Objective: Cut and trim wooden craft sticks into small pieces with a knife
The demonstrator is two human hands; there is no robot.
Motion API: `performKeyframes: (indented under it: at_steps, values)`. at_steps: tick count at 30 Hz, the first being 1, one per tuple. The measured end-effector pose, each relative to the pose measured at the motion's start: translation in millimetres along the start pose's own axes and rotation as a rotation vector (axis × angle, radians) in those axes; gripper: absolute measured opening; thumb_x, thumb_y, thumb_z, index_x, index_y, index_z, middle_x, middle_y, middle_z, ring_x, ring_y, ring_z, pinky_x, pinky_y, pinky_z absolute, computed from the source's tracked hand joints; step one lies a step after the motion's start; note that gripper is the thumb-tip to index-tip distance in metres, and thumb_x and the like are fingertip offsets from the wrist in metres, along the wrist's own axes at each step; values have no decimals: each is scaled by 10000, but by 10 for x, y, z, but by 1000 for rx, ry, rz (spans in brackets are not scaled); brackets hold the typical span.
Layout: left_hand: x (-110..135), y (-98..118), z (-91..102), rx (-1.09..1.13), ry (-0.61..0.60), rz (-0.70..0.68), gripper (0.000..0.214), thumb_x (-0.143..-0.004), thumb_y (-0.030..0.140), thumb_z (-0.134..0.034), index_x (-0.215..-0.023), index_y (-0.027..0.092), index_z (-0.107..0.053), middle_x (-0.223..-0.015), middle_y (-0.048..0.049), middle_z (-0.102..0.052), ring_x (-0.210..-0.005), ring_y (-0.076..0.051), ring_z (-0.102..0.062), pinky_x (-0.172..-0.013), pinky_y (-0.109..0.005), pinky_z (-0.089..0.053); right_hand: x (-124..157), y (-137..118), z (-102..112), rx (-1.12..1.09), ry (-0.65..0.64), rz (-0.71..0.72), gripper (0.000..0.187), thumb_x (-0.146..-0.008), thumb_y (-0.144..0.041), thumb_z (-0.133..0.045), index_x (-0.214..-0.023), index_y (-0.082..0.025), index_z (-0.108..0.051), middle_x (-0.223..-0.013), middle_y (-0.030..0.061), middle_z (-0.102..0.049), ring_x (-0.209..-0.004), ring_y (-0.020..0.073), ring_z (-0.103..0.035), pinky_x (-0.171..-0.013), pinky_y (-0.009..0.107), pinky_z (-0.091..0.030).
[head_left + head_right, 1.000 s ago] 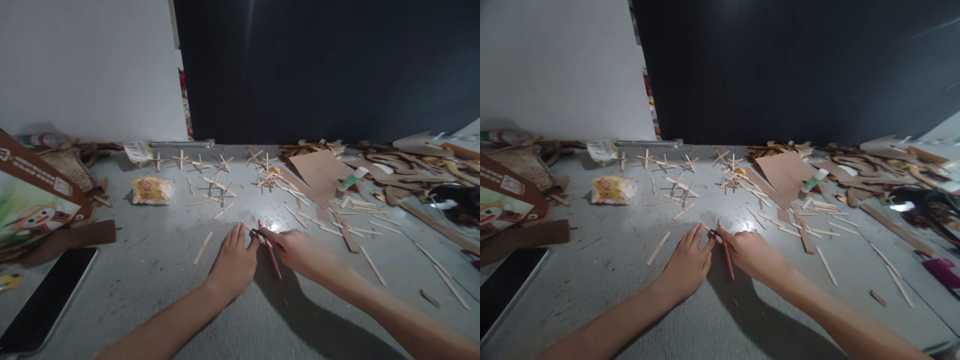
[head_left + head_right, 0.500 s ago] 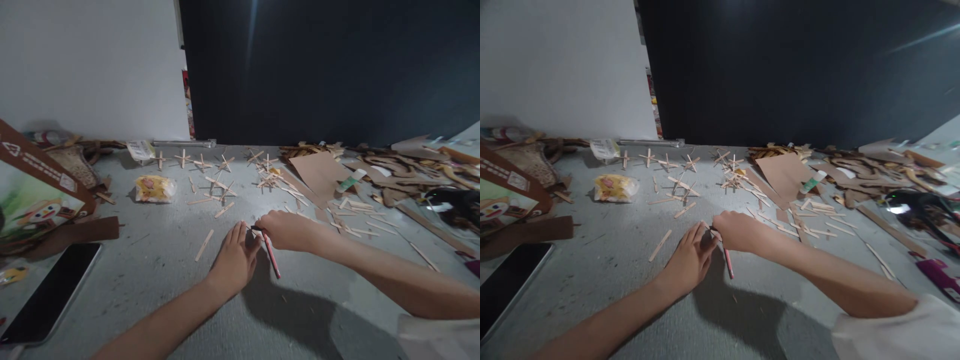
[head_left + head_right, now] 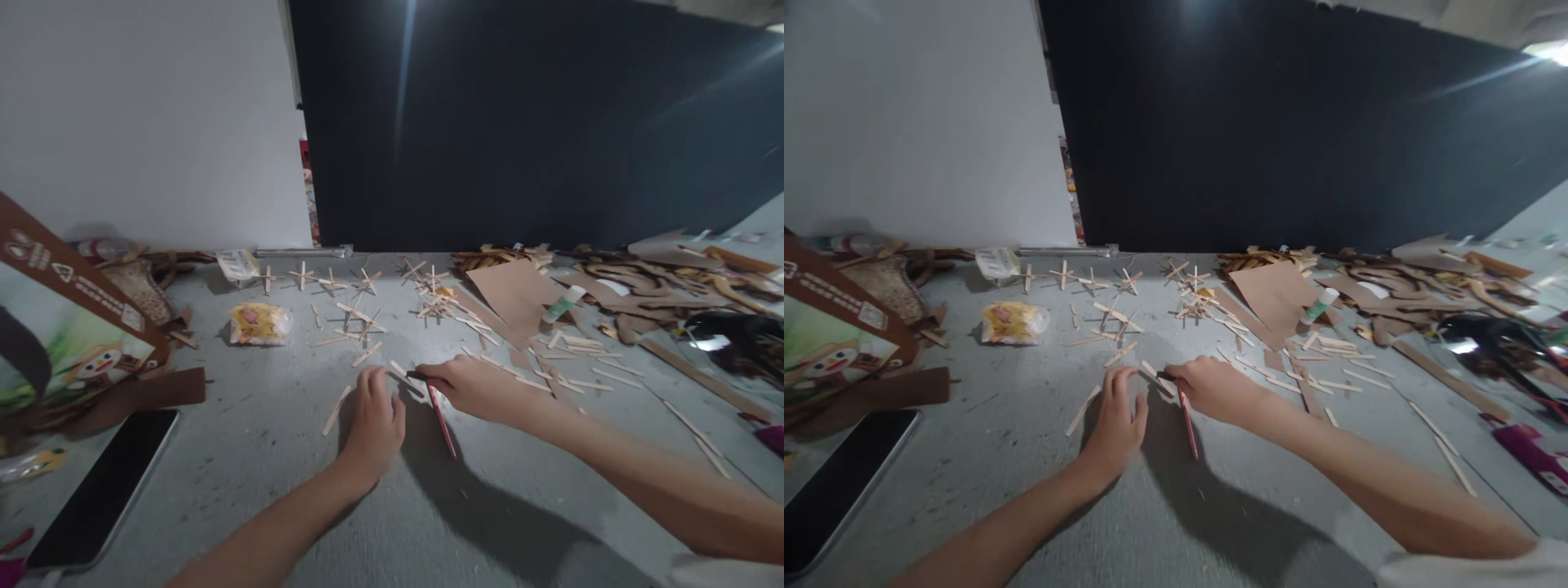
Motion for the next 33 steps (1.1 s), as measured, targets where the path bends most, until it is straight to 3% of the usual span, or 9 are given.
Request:
performKeyframes:
  at_steps: [3,6,8,11,16,21,28,33]
  values:
    - [-54,-95,17,148,82,178,372,-940,153,-517,-1312,175,-527,-1239,-162,-657,-1177,-272,-671,-1057,-493,-526,97,38,-35,-165,122,-36,456,-1068,-247,-401,-1431,-273,-676,-992,91,-824,-807,223,-762,-649,268,-436]
    - [-81,-84,-30,383,-75,283,351,-985,256,-527,-1332,207,-524,-1167,-127,-728,-1013,-232,-728,-932,-411,-570,194,14,-104,-275,211,-78,456,-1064,-283,-426,-1457,-255,-655,-953,90,-818,-735,211,-735,-638,270,-428]
    - [-84,-33,-60,533,-188,311,332,-1004,325,-535,-1320,225,-532,-1061,-92,-766,-927,-216,-746,-861,-366,-577,243,-28,-183,-327,209,-107,451,-1072,-328,-433,-1465,-240,-634,-837,74,-792,-651,209,-701,-598,270,-399]
    - [-83,5,-82,653,-251,349,294,-992,392,-563,-1232,222,-559,-869,-45,-763,-785,-205,-738,-759,-322,-565,285,-101,-306,-380,185,-117,432,-1097,-357,-398,-1471,-247,-586,-665,16,-713,-582,205,-666,-565,253,-361]
    - [-78,-24,-90,699,-250,381,318,-933,453,-634,-1133,216,-560,-788,-30,-742,-711,-199,-729,-687,-293,-537,304,-198,-427,-281,140,-51,408,-1108,-229,-329,-1453,-223,-548,-612,-3,-663,-564,186,-640,-553,236,-297]
    - [-79,11,-60,748,-266,372,414,-909,523,-694,-1138,215,-539,-743,-24,-734,-689,-204,-730,-665,-292,-536,301,-249,-421,-154,68,-34,432,-1042,-87,-398,-1426,-213,-551,-624,-7,-649,-588,167,-612,-557,234,-251]
    - [-83,23,-61,754,-240,362,337,-908,487,-710,-999,234,-506,-677,9,-700,-631,-179,-715,-615,-259,-523,280,-303,-233,-181,27,-118,366,-1118,-209,-348,-1400,-256,-576,-647,0,-647,-623,180,-622,-549,265,-194]
    - [-111,20,-26,710,-185,394,224,-926,403,-670,-992,240,-531,-791,-1,-714,-660,-178,-740,-637,-270,-561,294,-295,-323,-118,37,-164,340,-1103,-210,-377,-1410,-215,-522,-771,48,-714,-683,206,-676,-562,279,-223]
Point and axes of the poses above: each hand's wrist, its own x-axis away from the middle knuckle, its own z-axis out of the back of the hand, y = z × x, the point moved 4 cm from there along -x, towards the middle knuckle
